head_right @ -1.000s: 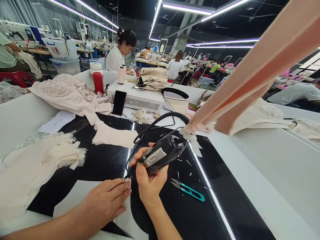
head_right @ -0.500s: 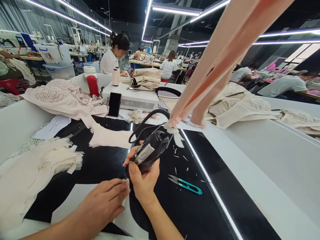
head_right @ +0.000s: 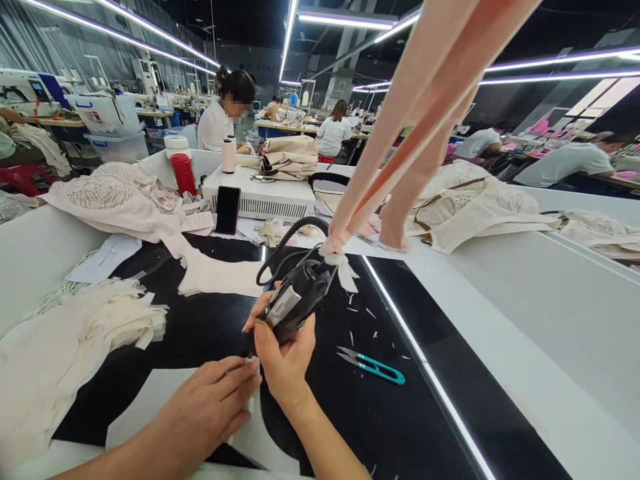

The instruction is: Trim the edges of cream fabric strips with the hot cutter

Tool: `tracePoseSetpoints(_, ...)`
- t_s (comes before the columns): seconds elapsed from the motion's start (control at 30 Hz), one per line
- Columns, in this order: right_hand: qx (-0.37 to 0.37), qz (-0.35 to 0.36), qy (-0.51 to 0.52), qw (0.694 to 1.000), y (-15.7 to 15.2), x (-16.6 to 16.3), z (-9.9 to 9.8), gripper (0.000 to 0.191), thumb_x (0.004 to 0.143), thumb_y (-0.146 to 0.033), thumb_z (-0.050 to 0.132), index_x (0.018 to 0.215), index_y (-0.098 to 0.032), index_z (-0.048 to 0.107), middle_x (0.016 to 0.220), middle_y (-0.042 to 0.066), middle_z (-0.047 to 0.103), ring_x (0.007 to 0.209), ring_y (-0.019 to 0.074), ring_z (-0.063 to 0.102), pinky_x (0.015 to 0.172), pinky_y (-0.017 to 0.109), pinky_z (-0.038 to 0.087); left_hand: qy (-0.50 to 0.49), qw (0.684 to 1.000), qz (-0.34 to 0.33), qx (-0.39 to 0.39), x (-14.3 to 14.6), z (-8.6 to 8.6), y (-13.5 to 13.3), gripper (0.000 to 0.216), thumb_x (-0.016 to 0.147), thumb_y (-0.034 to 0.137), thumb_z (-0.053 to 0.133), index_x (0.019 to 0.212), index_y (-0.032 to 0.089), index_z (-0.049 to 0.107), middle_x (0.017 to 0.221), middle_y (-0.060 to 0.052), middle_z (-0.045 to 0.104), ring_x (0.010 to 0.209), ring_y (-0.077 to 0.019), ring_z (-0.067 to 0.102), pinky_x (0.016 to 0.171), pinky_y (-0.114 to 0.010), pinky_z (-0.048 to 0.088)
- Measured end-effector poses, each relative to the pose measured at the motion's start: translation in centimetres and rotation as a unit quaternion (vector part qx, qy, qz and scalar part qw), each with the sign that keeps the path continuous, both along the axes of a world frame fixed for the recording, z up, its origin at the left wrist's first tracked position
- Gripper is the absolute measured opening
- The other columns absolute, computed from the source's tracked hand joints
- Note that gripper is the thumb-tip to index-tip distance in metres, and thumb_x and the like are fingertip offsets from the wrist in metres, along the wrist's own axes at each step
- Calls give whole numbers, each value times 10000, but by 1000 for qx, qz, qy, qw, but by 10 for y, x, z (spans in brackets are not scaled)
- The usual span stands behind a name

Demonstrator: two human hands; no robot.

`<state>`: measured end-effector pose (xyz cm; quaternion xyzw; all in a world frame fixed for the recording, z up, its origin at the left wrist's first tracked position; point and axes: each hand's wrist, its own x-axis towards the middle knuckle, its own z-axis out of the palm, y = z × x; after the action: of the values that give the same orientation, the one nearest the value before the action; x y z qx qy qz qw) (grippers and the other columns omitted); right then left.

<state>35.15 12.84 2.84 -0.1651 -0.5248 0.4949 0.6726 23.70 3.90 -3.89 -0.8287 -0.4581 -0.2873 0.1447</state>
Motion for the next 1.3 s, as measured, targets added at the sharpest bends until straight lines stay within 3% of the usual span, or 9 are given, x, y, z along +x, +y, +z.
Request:
tracePoseSetpoints(0.2,10,-17,-39,999,2,17,17,406,872,-394,775,1199,-283,561,843,-30,661,635,140,650,589,308,603,34,997,-6,-63,-14,7,1,295,1078,339,480,1257,171,643,1303,-32,715,1158,-188,653,894,-318,548)
tracePoseSetpoints(0.37,46,-49,-185,980,-10,46,34,316,857,-367,795,1091,-264,609,845,3,712,696,160,677,606,287,586,67,995,34,-71,-40,16,12,304,1074,268,456,1290,139,626,1325,-100,696,1206,-258,644,942,-398,559)
tracePoseSetpoints(0.5,32,-36,-109,993,-24,55,27,354,880,-414,771,1158,-274,605,834,0,682,669,158,658,583,306,596,30,998,24,-48,-40,23,13,284,1074,218,434,1263,128,625,1309,-116,689,1227,-258,632,993,-423,553)
tracePoseSetpoints(0.77,14,-35,-25,999,-31,51,10,367,871,-401,783,1162,-277,596,828,-10,654,632,132,630,526,259,570,-32,987,-137,-80,-14,24,-2,200,1070,226,479,1166,166,644,1067,-46,720,1016,-202,666,892,-341,569)
tracePoseSetpoints(1.07,19,-38,-41,998,-30,46,3,383,880,-431,763,1156,-272,551,829,-15,640,603,130,614,501,257,557,25,987,-131,-95,-10,22,-2,240,1031,329,588,1209,175,633,1099,-52,702,1002,-220,660,897,-377,560)
tracePoseSetpoints(1.3,28,-30,-37,998,-29,46,4,306,894,-396,753,1112,-272,578,828,-14,642,608,124,595,495,240,543,26,987,-118,-106,-11,23,-1,262,1050,342,537,1221,163,621,1119,-57,708,989,-243,664,869,-402,573)
